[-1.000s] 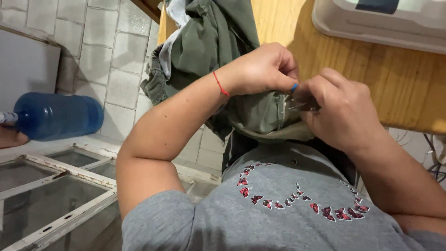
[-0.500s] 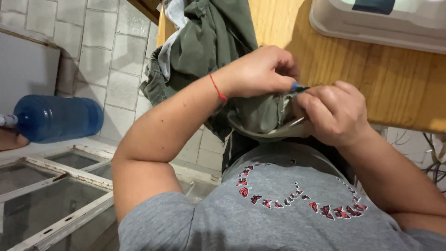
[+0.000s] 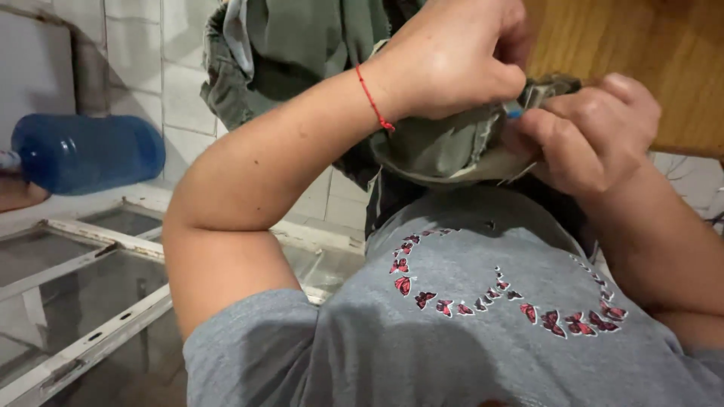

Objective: Trimming loose threads and excess fabric from a green garment using small scissors

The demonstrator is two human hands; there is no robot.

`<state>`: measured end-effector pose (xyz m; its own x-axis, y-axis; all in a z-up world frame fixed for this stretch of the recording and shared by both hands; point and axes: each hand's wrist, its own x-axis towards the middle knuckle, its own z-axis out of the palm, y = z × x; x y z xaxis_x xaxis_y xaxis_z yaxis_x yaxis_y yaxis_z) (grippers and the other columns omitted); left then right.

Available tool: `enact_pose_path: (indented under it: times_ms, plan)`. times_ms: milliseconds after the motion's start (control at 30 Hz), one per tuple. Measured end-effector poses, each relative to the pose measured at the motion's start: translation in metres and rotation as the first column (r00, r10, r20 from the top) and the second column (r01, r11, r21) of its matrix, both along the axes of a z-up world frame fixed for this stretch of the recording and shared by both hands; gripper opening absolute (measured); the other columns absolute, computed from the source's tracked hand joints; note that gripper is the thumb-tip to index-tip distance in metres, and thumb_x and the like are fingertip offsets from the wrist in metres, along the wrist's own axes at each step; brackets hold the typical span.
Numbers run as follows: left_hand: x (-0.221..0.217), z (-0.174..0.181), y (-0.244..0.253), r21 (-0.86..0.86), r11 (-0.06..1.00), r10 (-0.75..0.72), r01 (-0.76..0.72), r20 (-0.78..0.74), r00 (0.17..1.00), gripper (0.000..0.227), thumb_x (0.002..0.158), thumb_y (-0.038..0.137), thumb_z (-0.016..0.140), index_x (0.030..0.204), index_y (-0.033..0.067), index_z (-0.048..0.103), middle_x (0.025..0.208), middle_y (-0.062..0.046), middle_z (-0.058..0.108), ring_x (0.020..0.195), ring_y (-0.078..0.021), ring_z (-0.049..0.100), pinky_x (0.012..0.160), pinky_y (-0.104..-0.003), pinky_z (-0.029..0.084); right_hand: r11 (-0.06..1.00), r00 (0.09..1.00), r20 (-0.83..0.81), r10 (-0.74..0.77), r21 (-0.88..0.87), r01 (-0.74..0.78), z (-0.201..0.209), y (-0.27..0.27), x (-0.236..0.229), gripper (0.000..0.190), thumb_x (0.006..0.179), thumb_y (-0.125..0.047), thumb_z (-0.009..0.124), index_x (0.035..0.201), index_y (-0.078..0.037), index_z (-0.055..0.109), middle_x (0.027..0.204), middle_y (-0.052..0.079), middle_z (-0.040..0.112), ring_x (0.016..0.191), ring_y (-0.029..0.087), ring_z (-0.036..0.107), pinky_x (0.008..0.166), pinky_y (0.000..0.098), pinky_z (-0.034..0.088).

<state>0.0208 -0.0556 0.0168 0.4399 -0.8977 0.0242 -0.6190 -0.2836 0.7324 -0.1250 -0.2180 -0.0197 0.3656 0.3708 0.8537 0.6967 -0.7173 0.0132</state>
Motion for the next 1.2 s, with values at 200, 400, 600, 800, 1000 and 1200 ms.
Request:
enact_pose_path:
  times_ms: [200,400,600,800,1000,1200]
  plan:
    - [0.004,-0.012,0.004,-0.148,0.987,-0.072,0.058,-0.085,0.994,0.017,0.065,0.015,0.061,0.080,0.0181,0.068,0.068,0.006,0.064,0.059,-0.0107,0.055,0.049,-0.032,0.038,0.999,0.999,-0.024,0.029,-0.015,-0.029,-0.012,-0.006,0.000,0.017,0.099,0.004,0.066,0.085,0.008,0.074,0.070,0.020,0.063,0.050,0.026,0.050,0.053,0.0391,0.029]
    - [0.006,-0.013,-0.011,-0.133,0.978,-0.167,0.162,-0.025,0.986,0.017,0.062,0.021,0.068,0.076,0.0211,0.077,0.069,0.008,0.074,0.059,-0.0086,0.065,0.045,-0.030,0.041,0.996,0.996,-0.051,0.073,-0.040,-0.075,-0.015,-0.011,-0.003,0.015,0.103,0.000,0.066,0.103,0.010,0.077,0.083,0.027,0.074,0.055,0.030,0.055,0.058,0.0432,0.034]
    - [0.006,-0.004,-0.009,-0.198,0.968,-0.147,0.153,0.046,0.988,0.006,0.063,0.024,0.073,0.067,0.0193,0.075,0.057,0.005,0.068,0.050,-0.0112,0.058,0.042,-0.034,0.036,0.932,0.850,-0.516,-0.108,0.245,0.268,0.012,0.003,-0.038,0.024,0.110,-0.011,0.072,0.098,0.010,0.073,0.085,0.022,0.069,0.075,0.035,0.064,0.072,0.0454,0.050]
    - [0.000,0.005,-0.006,-0.164,0.983,-0.076,0.080,0.031,0.997,0.003,0.067,0.024,0.074,0.067,0.0214,0.073,0.059,0.006,0.071,0.051,-0.0109,0.063,0.046,-0.033,0.041,0.831,0.560,-0.826,-0.064,0.267,0.488,0.033,0.008,-0.037,0.011,0.110,-0.006,0.075,0.112,0.005,0.078,0.091,0.015,0.070,0.072,0.021,0.057,0.068,0.0352,0.043]
    - [-0.013,0.053,0.015,-0.208,0.969,0.125,-0.131,-0.041,0.991,0.003,0.070,0.020,0.075,0.068,0.0207,0.072,0.064,0.007,0.072,0.058,-0.0078,0.063,0.055,-0.028,0.045,0.758,0.503,-0.853,0.142,0.421,0.499,0.060,0.022,-0.002,0.027,0.095,-0.013,0.083,0.119,-0.002,0.075,0.083,0.002,0.065,0.067,0.007,0.045,0.061,0.0238,0.039]
    - [-0.016,0.092,0.036,-0.556,0.732,0.334,-0.394,-0.212,0.919,0.013,0.089,0.003,0.070,0.079,0.0095,0.066,0.073,0.003,0.063,0.068,-0.0051,0.053,0.062,-0.024,0.044,0.721,0.716,-0.635,0.290,0.637,0.273,0.108,0.044,0.044,0.048,0.103,-0.026,0.076,0.137,0.000,0.052,0.112,0.007,0.056,0.086,0.010,0.049,0.068,0.0219,0.036]
